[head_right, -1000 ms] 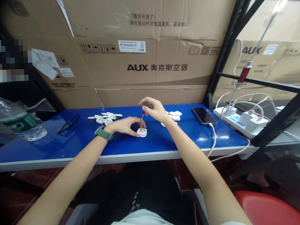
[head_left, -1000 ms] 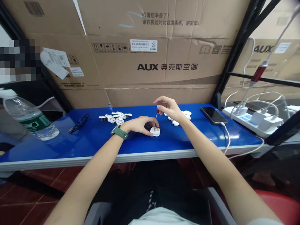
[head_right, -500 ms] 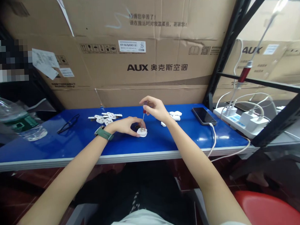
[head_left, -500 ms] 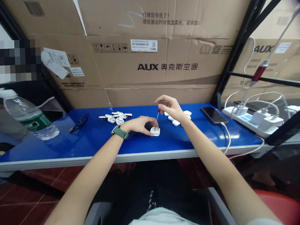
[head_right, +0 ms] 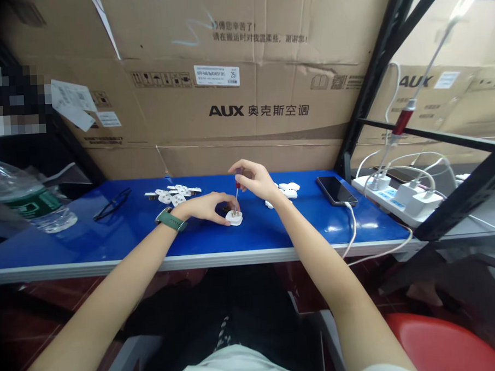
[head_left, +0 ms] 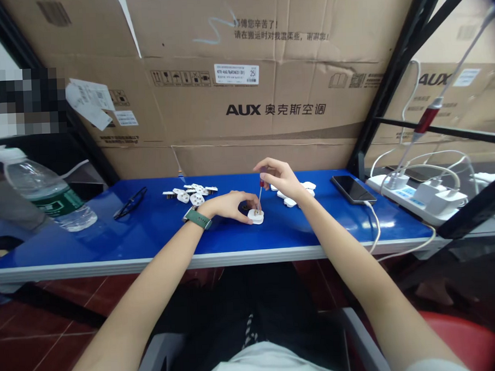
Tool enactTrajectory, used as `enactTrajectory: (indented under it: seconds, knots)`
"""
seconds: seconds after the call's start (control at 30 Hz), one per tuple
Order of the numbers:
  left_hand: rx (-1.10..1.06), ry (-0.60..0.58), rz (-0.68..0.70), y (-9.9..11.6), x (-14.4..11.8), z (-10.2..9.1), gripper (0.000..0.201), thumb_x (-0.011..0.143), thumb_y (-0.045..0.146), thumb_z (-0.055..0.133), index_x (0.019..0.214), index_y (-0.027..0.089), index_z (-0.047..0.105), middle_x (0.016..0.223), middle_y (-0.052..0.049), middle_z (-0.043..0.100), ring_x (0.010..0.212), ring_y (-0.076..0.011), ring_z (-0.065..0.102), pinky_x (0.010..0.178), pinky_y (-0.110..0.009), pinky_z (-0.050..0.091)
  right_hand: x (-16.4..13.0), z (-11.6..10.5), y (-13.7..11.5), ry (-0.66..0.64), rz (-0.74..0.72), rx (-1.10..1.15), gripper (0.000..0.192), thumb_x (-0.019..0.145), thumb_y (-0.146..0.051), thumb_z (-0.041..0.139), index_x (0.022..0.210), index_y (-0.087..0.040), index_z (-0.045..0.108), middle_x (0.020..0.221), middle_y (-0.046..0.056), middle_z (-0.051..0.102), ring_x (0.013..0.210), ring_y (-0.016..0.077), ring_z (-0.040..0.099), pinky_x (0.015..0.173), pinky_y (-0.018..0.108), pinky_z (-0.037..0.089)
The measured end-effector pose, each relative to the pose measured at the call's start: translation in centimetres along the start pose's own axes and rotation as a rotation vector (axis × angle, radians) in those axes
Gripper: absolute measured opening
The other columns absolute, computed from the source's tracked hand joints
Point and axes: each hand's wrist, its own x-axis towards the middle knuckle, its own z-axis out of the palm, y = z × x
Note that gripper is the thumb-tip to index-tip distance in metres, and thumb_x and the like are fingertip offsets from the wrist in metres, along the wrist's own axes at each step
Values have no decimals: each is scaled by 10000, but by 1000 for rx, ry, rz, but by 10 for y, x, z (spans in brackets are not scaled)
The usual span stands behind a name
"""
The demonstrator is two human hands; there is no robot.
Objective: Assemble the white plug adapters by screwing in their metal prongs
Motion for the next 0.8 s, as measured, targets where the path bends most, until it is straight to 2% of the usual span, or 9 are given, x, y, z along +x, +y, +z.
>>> enactTrajectory:
  seconds: [0.4, 0.8]
  knots:
    - [-42, 6, 13, 0, 0, 1, 426, 762, 406, 848, 1132, 236, 722, 1116, -27, 753, 1049, -221, 685, 951, -316, 484, 1, 1, 3, -11, 41, 24, 225, 860, -210, 597, 1058, -152, 687, 763, 11, 657, 627, 153, 637, 603, 289, 551]
    - [-20, -4, 22, -1, 0, 0, 441, 778, 399, 840, 1171, 235, 726, 1166, -36, 746, 1070, -215, 678, 953, -301, 487, 4, 0, 13, 21, 155, -13, 252, 811, -202, 578, 1039, -171, 683, 707, -1, 656, 605, 149, 631, 568, 266, 549]
